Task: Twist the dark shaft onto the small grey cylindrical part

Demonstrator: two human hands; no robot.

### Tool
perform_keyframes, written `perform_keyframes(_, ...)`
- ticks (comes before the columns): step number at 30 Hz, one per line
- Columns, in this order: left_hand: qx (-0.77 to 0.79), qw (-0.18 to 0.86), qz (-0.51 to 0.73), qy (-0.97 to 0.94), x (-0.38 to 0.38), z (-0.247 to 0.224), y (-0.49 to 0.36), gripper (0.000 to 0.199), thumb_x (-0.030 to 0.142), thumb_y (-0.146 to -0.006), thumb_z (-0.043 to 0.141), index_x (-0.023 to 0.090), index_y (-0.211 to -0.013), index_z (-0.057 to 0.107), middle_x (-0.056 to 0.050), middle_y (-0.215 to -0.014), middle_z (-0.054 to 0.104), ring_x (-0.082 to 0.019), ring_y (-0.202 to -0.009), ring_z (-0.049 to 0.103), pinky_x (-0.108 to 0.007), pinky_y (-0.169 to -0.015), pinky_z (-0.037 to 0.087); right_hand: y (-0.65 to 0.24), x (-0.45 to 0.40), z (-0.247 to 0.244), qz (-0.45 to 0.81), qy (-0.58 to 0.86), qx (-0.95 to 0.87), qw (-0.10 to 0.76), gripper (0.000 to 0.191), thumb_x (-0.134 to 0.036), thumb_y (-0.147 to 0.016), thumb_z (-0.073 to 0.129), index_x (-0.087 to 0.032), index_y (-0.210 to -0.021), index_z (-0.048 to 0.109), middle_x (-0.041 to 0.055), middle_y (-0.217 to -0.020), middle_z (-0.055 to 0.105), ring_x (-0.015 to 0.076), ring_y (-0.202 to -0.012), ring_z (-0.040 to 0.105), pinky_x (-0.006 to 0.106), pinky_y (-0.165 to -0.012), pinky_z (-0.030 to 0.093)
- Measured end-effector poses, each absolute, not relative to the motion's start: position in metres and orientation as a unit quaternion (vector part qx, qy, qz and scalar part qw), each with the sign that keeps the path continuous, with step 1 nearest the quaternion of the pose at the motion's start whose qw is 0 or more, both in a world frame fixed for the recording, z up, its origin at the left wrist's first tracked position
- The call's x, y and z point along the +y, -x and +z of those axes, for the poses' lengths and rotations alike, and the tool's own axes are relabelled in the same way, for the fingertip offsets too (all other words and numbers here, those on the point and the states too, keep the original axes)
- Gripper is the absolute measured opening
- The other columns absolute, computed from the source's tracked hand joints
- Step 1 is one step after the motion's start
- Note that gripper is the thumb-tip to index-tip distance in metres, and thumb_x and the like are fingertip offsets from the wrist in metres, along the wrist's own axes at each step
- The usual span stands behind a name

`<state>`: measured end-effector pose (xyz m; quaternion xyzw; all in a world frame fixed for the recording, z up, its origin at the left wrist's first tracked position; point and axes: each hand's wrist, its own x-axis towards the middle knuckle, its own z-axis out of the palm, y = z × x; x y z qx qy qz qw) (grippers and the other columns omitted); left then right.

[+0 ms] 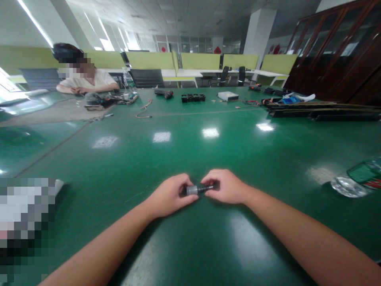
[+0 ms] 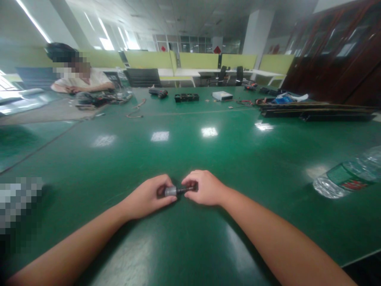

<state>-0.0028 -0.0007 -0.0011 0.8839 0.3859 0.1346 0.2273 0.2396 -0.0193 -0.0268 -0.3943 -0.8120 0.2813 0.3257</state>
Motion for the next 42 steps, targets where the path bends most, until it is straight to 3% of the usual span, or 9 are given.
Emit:
perform_keyframes(11, 0.399, 0.216, 0.146, -0.879, -0.002, -0.004, 0.000, 0.024, 0.041, -0.083, 0.068, 0.019, -0.087, 0.061, 0.001, -0.075, 0.060, -0.015, -0.066, 0.054, -0.025, -0.060, 0.036, -0.227, -0.020, -0.025, 0.217, 0.386, -0.843, 0.306, 0.009, -0.018, -0.079, 0.072, -0.017, -0.088, 0.073, 0.0025, -0.080, 0.068, 0.0147, -0.075, 0.059, 0.025, -0.068, 0.042)
perform_keyframes(42, 0.404, 0.221, 0.133, -0.878, -0.003, -0.002, 0.001, 0.028, 0.046, -0.083, 0.068, 0.019, -0.090, 0.062, 0.001, -0.077, 0.060, -0.016, -0.068, 0.054, -0.026, -0.060, 0.036, -0.237, -0.020, -0.023, 0.212, 0.380, -0.853, 0.288, 0.009, -0.016, -0.079, 0.072, -0.017, -0.088, 0.073, 0.0017, -0.079, 0.067, 0.0141, -0.074, 0.058, 0.024, -0.067, 0.041)
